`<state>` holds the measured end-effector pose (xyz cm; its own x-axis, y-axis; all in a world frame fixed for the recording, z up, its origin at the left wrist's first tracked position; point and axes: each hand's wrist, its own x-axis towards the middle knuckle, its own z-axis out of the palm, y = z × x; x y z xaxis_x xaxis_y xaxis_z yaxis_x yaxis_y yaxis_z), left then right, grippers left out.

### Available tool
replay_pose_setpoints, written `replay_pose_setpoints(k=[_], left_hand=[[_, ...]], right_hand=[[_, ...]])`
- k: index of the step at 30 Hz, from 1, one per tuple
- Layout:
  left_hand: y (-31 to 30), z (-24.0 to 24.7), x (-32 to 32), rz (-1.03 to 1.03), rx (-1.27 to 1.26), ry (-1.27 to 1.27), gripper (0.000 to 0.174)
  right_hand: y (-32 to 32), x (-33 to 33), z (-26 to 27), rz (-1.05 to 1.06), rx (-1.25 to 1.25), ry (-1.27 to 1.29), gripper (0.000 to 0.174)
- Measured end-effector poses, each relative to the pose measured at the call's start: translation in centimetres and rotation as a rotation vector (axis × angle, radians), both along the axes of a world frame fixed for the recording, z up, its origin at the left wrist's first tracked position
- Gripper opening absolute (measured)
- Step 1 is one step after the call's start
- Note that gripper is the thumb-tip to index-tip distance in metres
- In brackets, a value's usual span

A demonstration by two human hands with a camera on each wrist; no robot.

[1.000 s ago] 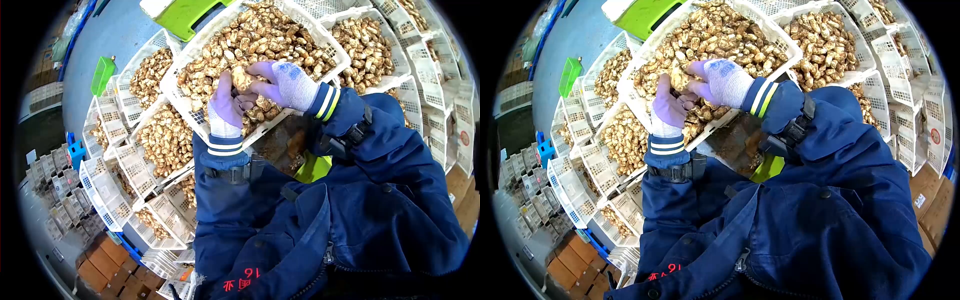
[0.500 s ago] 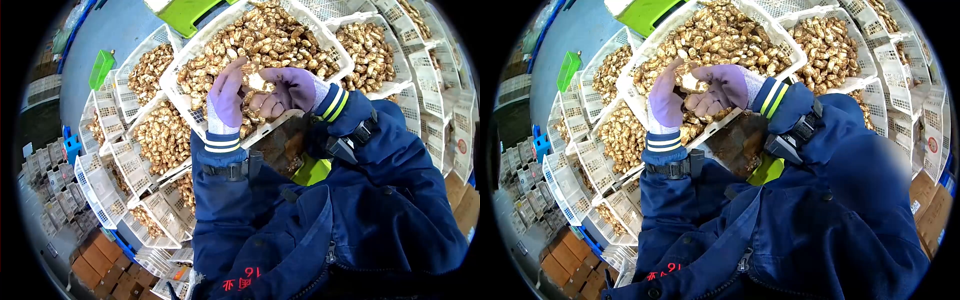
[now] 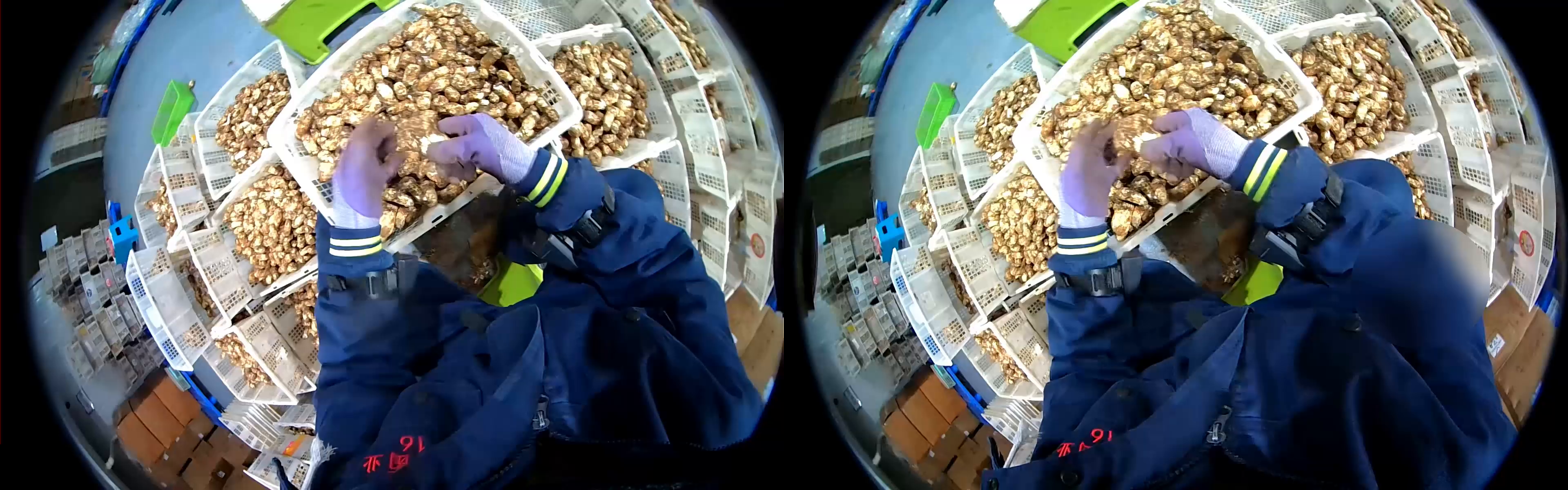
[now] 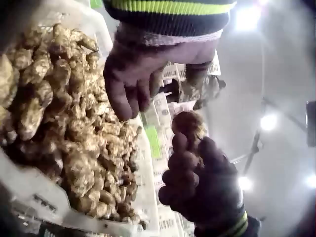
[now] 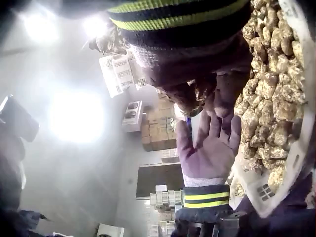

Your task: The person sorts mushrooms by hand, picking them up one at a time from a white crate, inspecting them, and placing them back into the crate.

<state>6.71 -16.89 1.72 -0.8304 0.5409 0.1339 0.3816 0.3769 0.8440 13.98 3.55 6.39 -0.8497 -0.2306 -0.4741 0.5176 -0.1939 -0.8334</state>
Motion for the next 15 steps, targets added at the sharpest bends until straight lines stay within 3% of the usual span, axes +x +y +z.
replay_pose_setpoints(k=[2, 4, 7, 8, 9, 11, 13, 14, 15], left_hand=[[0.3, 0.8, 1.7, 0.013, 0.114, -0.28, 0.05], [0.9, 2.7, 4.4, 0.111, 0.261, -0.661, 0.052], [-1.0, -1.6, 4.6, 0.153, 0.373, -0.233, 0.046], [-1.3, 0.2, 4.2, 0.282, 0.691, -0.645, 0.047], [-1.6, 2.0, 3.7, 0.52, 1.079, -0.988, 0.047], [-6.5, -0.8, 2.0, 0.493, 0.816, -0.624, 0.045], [-10.1, 1.2, 1.4, 0.496, 0.967, -0.609, 0.038], [-12.2, 1.1, 1.2, 0.552, 1.068, -0.728, 0.032], [-14.2, 1.1, 1.0, 0.619, 1.176, -0.841, 0.026]], right_hand=[[-0.9, 0.1, -0.3, 0.089, 0.506, 0.213, 0.03], [-1.3, 0.3, 0.8, 0.294, 0.738, 0.413, 0.045], [-2.7, 0.6, 1.6, 0.316, 0.804, 0.489, 0.047], [-3.1, 0.0, 2.7, 0.376, 0.809, 0.302, 0.046], [-3.0, 0.0, 2.0, 0.278, 0.827, 0.425, 0.045], [-2.7, 0.2, 0.3, 0.135, 0.799, 0.593, 0.041], [-3.1, 0.0, 0.3, 0.167, 0.79, 0.552, 0.038], [-3.3, -0.1, -0.3, 0.181, 0.775, 0.596, 0.038], [-3.5, -0.2, -0.2, 0.246, 0.707, 0.444, 0.038]])
